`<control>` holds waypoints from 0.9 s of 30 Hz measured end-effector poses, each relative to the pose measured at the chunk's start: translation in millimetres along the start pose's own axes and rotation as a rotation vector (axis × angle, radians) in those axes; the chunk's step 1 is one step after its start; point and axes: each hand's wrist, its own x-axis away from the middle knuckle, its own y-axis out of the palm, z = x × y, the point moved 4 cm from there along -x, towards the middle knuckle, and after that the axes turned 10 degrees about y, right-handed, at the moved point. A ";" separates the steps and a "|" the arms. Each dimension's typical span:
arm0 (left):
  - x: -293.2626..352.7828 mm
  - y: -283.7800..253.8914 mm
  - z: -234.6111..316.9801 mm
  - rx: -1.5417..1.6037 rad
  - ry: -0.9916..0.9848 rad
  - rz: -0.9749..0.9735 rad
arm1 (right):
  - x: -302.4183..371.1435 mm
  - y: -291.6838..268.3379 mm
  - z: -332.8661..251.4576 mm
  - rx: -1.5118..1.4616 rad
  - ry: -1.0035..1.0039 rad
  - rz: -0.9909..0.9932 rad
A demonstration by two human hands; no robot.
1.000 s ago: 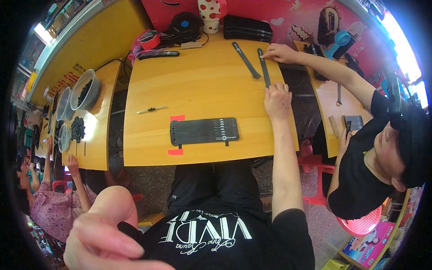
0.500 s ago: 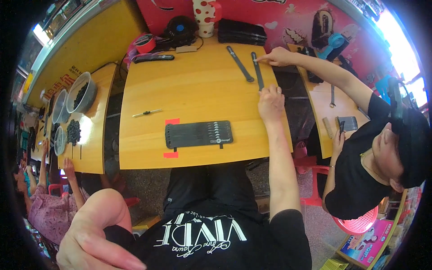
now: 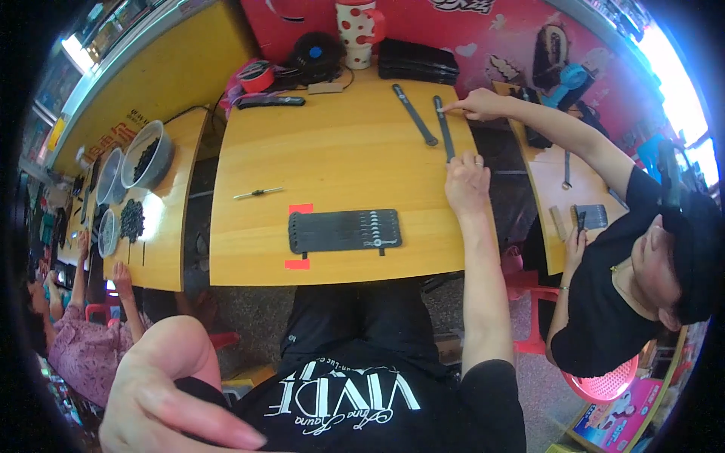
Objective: Assembling small components onto flexible straps using a manual jig.
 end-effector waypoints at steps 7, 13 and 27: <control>18.2 -2.2 8.1 0.102 0.062 0.007 | 3.3 0.9 -7.2 -0.021 -0.006 0.030; -3.7 4.2 -6.3 0.035 0.232 0.012 | 3.1 0.4 -5.5 -0.121 -0.012 0.044; 39.5 27.7 29.0 -0.141 -0.194 0.527 | 9.0 -5.6 -2.2 -0.143 0.010 0.027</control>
